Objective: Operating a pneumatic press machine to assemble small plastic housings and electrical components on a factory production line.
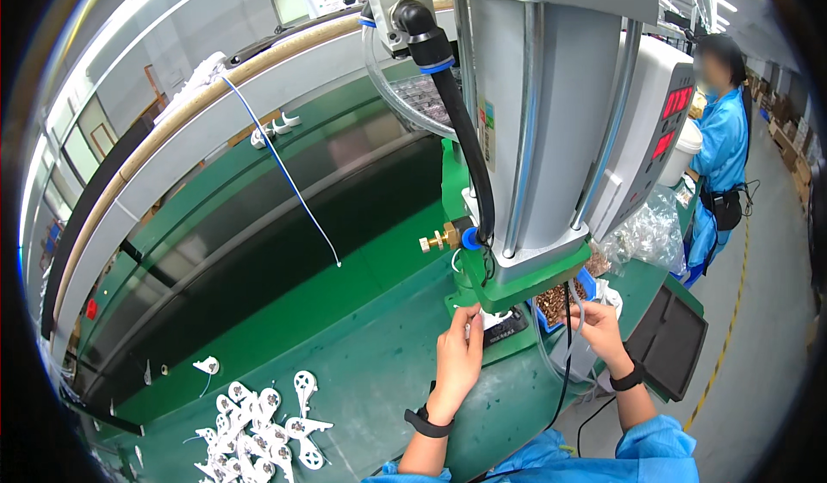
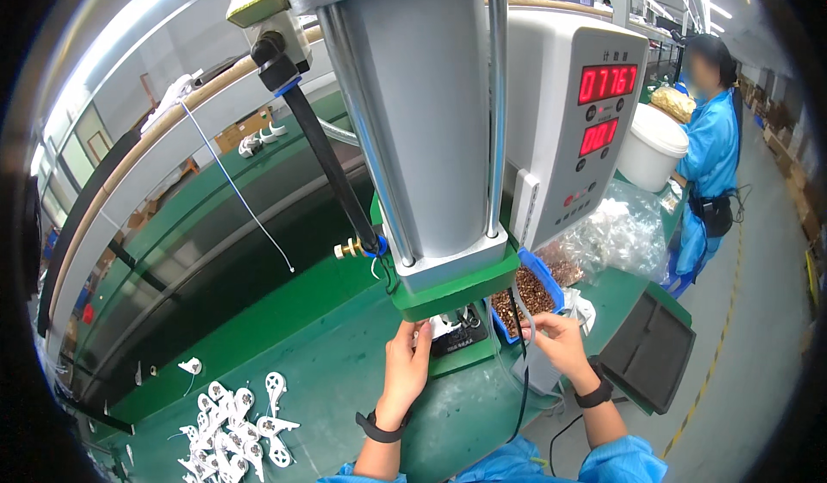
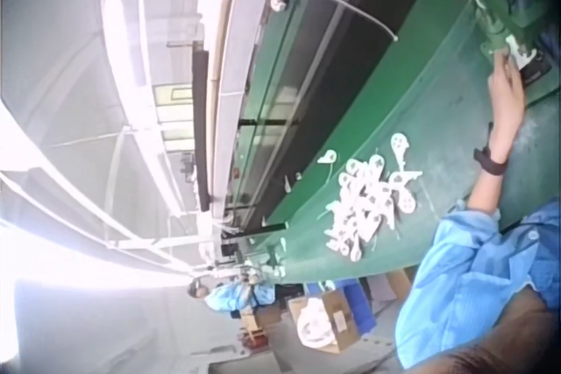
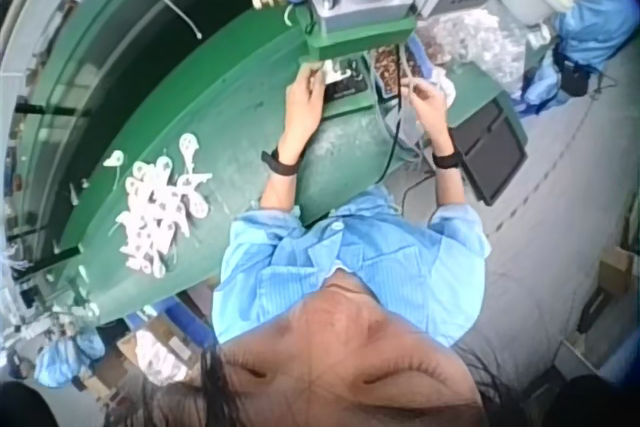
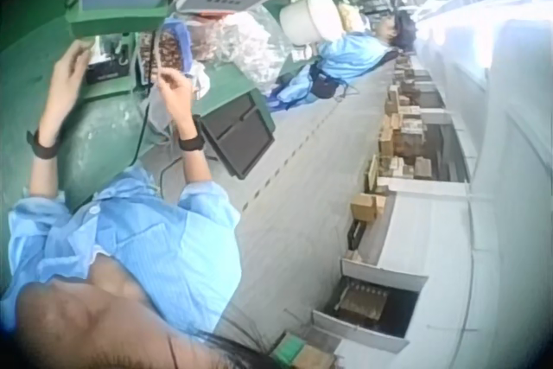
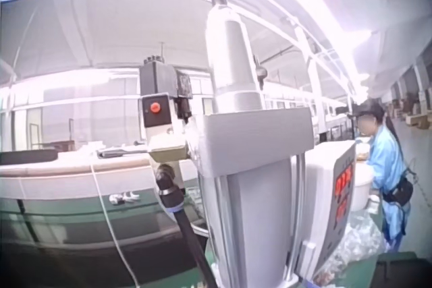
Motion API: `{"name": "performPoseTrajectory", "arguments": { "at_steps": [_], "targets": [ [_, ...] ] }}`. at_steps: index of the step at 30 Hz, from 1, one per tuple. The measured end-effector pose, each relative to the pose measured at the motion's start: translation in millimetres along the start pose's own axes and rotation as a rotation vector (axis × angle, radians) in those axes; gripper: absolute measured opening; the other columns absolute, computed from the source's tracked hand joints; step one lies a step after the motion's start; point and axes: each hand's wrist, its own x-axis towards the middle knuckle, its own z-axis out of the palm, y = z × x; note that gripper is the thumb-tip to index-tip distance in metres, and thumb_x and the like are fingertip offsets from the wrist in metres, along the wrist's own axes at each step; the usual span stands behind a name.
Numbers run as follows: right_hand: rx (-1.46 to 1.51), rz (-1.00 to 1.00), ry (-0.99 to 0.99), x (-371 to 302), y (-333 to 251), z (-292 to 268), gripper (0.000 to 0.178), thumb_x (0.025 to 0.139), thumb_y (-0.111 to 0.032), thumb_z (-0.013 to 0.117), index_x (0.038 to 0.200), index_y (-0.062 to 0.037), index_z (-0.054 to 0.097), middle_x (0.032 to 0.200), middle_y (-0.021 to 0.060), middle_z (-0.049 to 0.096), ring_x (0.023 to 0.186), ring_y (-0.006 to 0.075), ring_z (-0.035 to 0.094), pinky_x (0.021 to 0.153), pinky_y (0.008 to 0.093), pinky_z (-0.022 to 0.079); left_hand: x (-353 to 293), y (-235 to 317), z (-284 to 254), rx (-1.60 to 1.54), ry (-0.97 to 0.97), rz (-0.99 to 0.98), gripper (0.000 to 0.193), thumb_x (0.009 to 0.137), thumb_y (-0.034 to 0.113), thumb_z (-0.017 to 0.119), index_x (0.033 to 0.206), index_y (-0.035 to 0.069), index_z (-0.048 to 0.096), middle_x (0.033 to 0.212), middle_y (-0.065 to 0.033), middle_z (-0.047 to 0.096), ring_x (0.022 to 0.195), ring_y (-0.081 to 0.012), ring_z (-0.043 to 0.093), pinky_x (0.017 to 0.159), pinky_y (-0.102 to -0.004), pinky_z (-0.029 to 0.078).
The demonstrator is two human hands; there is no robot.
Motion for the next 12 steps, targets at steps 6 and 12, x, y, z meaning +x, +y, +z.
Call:
{"name": "performPoseTrajectory", "arguments": {
  "at_steps": [6, 12],
  "targets": [
    [-0.225, -0.22, -0.288, 36, -36, 34, 0.014, 0.077, -0.006, 0.066, 0.089, 0.0008, 0.064, 0.075, 0.0035, 0.062, 0.066, 0.0094, 0.055, 0.059, 0.0214, 0.043, 1, 1, -1, 0.038, -0.001, -0.044, 0.02, 0.09, 0.011, 0.046, 0.104, 0.0, 0.055, 0.058, -0.0131, 0.052, 0.043, -0.0182, 0.048, 0.045, -0.0301, 0.037],
    [-0.291, -0.315, -0.434, 66, -35, 65, 0.018, 0.084, -0.015, 0.062, 0.099, -0.0074, 0.062, 0.077, 0.004, 0.061, 0.067, 0.011, 0.056, 0.06, 0.0201, 0.044, 2, -1, 0, 0.039, -0.016, -0.028, 0.021, 0.09, 0.012, 0.047, 0.108, 0.003, 0.054, 0.058, -0.0153, 0.052, 0.044, -0.0201, 0.05, 0.046, -0.0305, 0.038]
  ]
}}
